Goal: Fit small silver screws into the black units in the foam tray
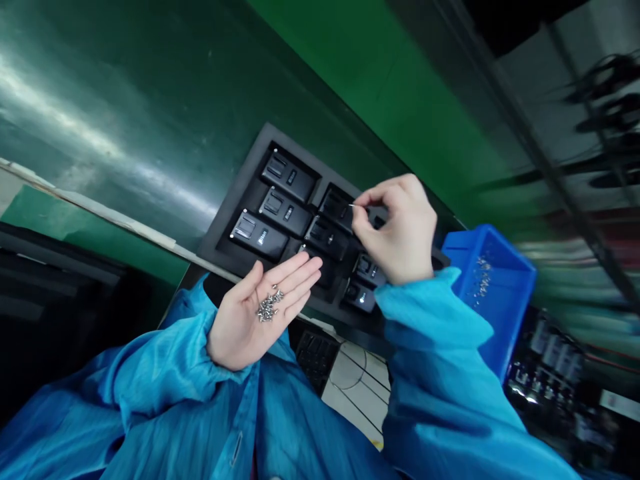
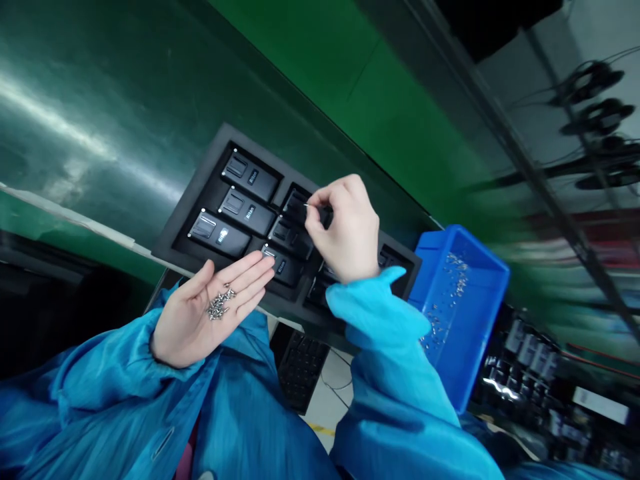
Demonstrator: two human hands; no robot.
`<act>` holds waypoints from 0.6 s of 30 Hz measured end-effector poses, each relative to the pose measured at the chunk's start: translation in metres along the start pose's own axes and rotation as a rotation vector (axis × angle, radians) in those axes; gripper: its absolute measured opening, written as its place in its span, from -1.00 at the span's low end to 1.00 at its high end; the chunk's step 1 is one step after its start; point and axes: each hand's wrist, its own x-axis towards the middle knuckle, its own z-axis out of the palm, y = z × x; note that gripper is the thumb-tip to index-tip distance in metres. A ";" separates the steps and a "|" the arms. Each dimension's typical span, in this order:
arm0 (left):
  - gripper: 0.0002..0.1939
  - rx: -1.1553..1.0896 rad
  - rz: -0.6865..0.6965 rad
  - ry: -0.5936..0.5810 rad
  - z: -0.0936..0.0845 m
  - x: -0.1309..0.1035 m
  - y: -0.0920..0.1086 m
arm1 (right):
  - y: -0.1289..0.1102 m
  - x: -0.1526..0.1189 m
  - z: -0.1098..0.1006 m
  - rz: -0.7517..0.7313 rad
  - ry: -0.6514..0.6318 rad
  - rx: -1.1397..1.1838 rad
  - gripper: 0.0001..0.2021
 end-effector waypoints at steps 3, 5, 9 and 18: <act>-0.38 -0.010 -0.005 0.023 -0.002 -0.001 0.002 | 0.026 0.024 0.018 -0.014 -0.193 -0.120 -0.89; -0.38 -0.020 -0.003 0.026 -0.003 -0.001 0.004 | 0.032 0.034 0.026 -0.050 -0.264 -0.199 -0.93; -0.38 -0.025 0.003 0.022 -0.005 0.002 0.008 | 0.032 0.045 0.033 -0.138 -0.321 -0.265 -0.91; -0.41 -0.046 -0.019 -0.007 -0.008 0.003 0.010 | 0.038 0.046 0.038 -0.311 -0.368 -0.362 -0.80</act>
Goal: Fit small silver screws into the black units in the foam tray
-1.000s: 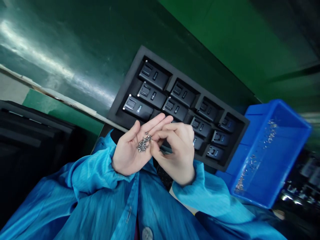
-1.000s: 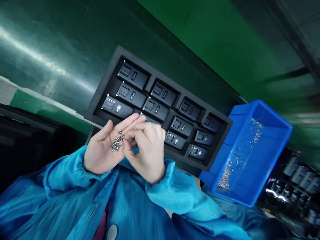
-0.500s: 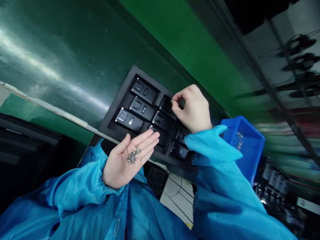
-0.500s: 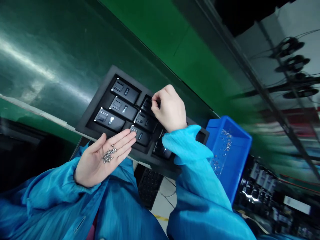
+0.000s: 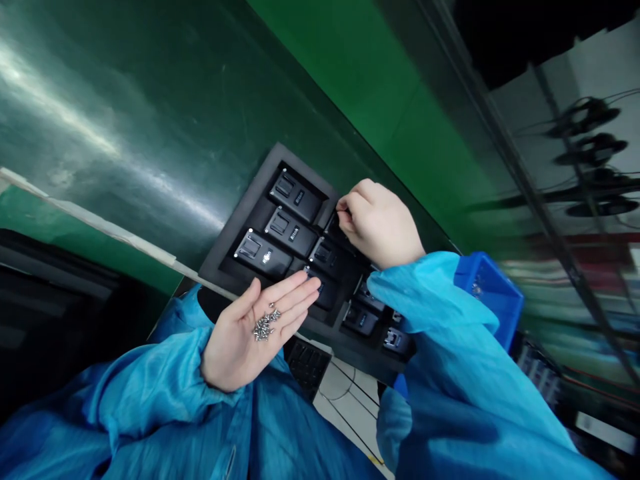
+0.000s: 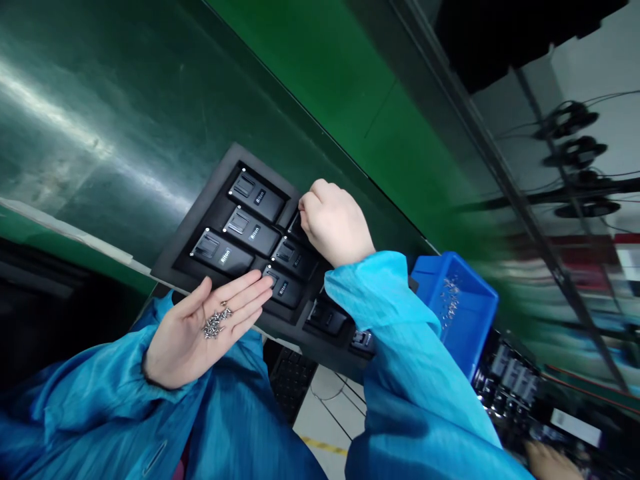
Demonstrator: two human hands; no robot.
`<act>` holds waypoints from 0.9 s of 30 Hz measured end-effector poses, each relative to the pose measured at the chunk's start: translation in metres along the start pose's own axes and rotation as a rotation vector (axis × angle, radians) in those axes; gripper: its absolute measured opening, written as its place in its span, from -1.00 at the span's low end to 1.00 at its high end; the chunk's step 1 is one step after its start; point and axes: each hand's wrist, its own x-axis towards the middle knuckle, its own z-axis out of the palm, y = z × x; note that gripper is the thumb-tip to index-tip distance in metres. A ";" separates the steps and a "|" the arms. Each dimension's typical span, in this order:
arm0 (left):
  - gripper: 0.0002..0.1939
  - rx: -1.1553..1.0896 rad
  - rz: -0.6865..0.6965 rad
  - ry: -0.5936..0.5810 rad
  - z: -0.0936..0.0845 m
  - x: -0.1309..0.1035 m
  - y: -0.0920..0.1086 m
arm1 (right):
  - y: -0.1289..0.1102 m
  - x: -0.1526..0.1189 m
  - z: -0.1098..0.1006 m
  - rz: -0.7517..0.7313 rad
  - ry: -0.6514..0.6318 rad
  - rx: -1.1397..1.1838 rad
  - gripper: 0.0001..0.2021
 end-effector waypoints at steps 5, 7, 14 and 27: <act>-0.40 0.010 0.000 0.005 0.000 0.000 0.000 | -0.002 -0.010 0.003 0.014 0.081 0.104 -0.79; -0.39 0.020 0.001 0.005 0.000 0.000 -0.001 | -0.005 -0.017 0.005 0.040 0.137 0.151 -0.78; -0.33 0.044 0.006 0.013 0.004 0.000 -0.003 | -0.011 -0.035 0.008 0.129 0.171 0.250 -0.67; -0.34 0.182 -0.035 0.043 0.021 0.007 -0.040 | -0.112 -0.126 -0.090 0.221 0.239 0.648 -0.90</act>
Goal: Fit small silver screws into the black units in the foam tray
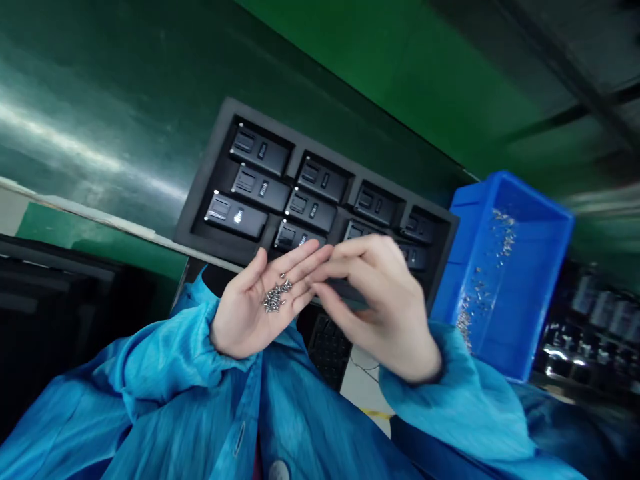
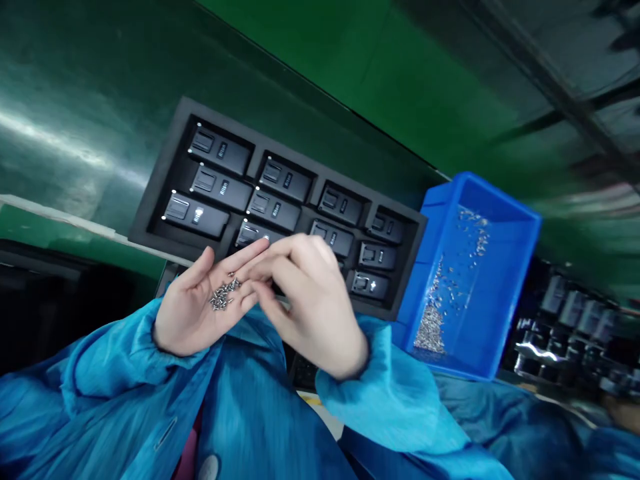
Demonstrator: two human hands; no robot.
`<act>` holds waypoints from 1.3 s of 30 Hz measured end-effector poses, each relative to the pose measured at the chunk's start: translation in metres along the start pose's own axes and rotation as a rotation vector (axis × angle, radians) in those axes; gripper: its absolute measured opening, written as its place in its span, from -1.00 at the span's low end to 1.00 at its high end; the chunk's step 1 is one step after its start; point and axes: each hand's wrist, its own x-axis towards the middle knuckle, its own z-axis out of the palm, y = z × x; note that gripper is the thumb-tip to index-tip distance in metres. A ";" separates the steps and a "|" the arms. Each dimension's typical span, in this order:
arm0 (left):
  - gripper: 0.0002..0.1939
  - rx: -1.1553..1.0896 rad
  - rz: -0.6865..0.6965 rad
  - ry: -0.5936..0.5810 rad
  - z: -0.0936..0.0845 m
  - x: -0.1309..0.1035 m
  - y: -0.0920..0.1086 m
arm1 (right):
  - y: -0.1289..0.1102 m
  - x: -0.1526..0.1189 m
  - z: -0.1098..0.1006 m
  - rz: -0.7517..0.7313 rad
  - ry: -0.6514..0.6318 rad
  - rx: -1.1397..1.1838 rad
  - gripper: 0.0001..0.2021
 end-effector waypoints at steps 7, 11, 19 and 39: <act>-0.36 0.120 -0.068 0.081 0.011 0.006 -0.032 | 0.003 -0.043 0.013 0.112 0.065 -0.026 -0.91; -0.35 0.132 -0.071 0.087 0.015 0.010 -0.046 | 0.006 -0.060 0.013 0.131 0.132 -0.046 -0.92; -0.35 0.161 -0.054 0.096 0.017 0.015 -0.061 | 0.005 -0.076 0.021 0.243 0.233 -0.077 -0.89; -0.38 0.033 0.022 0.062 -0.007 0.003 -0.019 | 0.073 -0.058 0.016 0.187 0.053 -0.190 -0.89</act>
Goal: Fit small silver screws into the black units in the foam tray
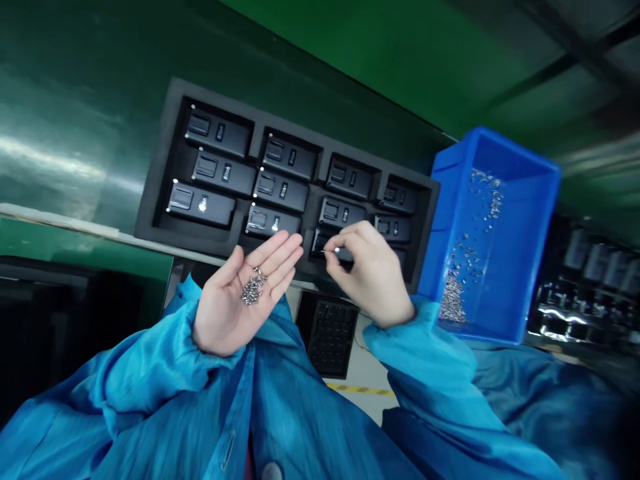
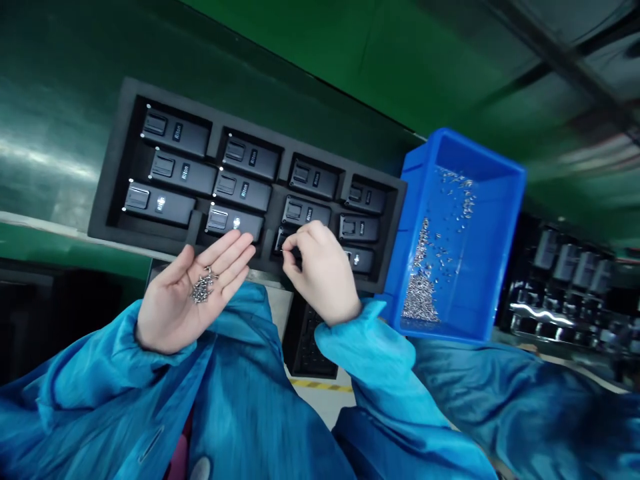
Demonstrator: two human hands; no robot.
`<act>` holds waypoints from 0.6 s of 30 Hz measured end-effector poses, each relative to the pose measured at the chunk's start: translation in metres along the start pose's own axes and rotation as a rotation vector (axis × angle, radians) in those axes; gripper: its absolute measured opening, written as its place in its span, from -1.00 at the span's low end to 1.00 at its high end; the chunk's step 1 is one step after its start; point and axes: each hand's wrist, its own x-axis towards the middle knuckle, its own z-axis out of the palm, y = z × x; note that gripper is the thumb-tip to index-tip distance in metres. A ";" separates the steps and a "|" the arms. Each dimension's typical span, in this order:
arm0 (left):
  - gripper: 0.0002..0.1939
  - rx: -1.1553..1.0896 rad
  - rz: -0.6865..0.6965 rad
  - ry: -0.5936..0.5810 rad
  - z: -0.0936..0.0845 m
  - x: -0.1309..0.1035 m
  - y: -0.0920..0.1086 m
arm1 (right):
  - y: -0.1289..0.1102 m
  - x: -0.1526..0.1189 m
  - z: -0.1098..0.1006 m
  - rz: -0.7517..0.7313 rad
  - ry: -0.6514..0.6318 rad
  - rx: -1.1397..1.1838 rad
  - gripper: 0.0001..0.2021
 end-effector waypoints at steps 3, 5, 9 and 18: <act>-0.38 -0.012 0.011 -0.017 -0.005 -0.003 0.006 | 0.003 0.004 0.012 -0.075 -0.084 -0.140 -0.90; -0.37 -0.019 0.013 -0.024 -0.007 -0.003 0.009 | 0.001 0.006 0.014 -0.133 -0.123 -0.237 -0.89; -0.36 -0.026 0.007 -0.032 -0.009 -0.004 0.012 | -0.004 0.011 0.011 -0.224 -0.165 -0.362 -0.85; -0.35 -0.032 0.000 -0.041 -0.011 -0.004 0.015 | 0.000 0.000 0.011 -0.382 -0.070 -0.380 -0.89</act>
